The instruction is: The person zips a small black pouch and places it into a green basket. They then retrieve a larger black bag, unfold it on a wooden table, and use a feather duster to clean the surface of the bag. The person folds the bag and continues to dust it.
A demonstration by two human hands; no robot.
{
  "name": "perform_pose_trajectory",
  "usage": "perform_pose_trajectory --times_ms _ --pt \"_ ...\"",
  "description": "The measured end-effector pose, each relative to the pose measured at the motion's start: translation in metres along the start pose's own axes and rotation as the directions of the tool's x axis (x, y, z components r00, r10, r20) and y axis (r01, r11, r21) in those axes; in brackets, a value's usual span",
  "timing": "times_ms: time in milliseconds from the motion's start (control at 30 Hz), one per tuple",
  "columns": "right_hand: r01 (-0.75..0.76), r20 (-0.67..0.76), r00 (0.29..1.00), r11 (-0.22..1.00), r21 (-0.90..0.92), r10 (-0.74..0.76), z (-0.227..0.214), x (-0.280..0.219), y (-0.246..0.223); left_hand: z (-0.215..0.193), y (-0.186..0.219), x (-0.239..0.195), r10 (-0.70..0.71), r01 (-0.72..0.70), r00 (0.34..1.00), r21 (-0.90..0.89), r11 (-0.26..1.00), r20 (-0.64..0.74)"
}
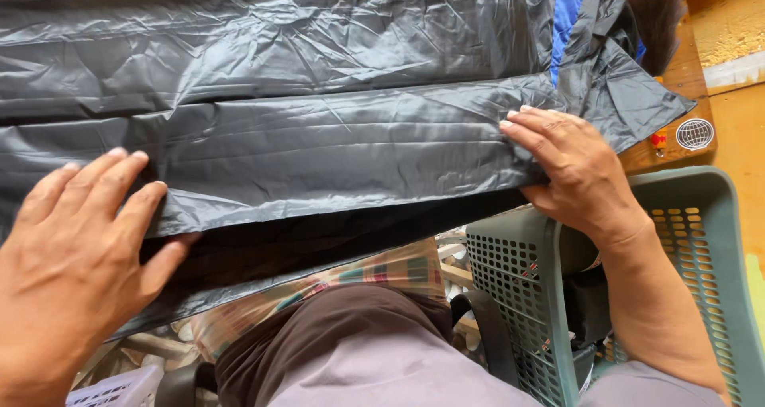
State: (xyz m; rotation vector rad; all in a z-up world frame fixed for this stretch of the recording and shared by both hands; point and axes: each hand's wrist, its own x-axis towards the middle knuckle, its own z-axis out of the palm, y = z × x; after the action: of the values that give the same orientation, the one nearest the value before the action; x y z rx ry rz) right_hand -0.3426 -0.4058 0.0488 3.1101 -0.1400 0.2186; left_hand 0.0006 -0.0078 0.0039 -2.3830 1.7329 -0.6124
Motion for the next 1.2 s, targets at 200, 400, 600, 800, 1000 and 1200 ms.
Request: perform_pose_trajectory --times_ms 200,400,600,800,1000,1200 --pt "0.029 0.119 0.992 0.999 -0.014 -0.028 0.013 0.003 0.003 0.007 -0.011 0.034 0.104 -0.009 0.982 -0.507 0.862 0.159" --pt "0.002 0.223 0.975 1.000 0.027 -0.008 0.023 0.003 0.002 0.014 -0.006 0.074 0.081 -0.086 0.996 -0.173 0.981 -0.037" --pt "-0.014 0.241 0.971 0.999 0.031 0.006 0.023 0.000 -0.003 0.035 0.013 0.085 0.211 -0.233 0.969 -0.189 0.954 -0.129" --pt "-0.377 0.526 0.843 0.823 0.425 0.114 -0.012 0.033 -0.011 0.043 0.029 0.076 0.187 -0.202 0.978 -0.200 0.959 -0.091" --pt "-0.305 0.259 0.930 0.940 0.153 0.260 0.014 0.108 -0.012 0.043 0.029 0.077 0.191 -0.212 0.974 -0.190 0.959 -0.121" --pt "-0.284 0.236 0.935 0.957 0.054 0.264 0.096 0.148 0.006 0.041 0.029 0.077 0.141 -0.168 0.982 -0.247 0.954 -0.123"
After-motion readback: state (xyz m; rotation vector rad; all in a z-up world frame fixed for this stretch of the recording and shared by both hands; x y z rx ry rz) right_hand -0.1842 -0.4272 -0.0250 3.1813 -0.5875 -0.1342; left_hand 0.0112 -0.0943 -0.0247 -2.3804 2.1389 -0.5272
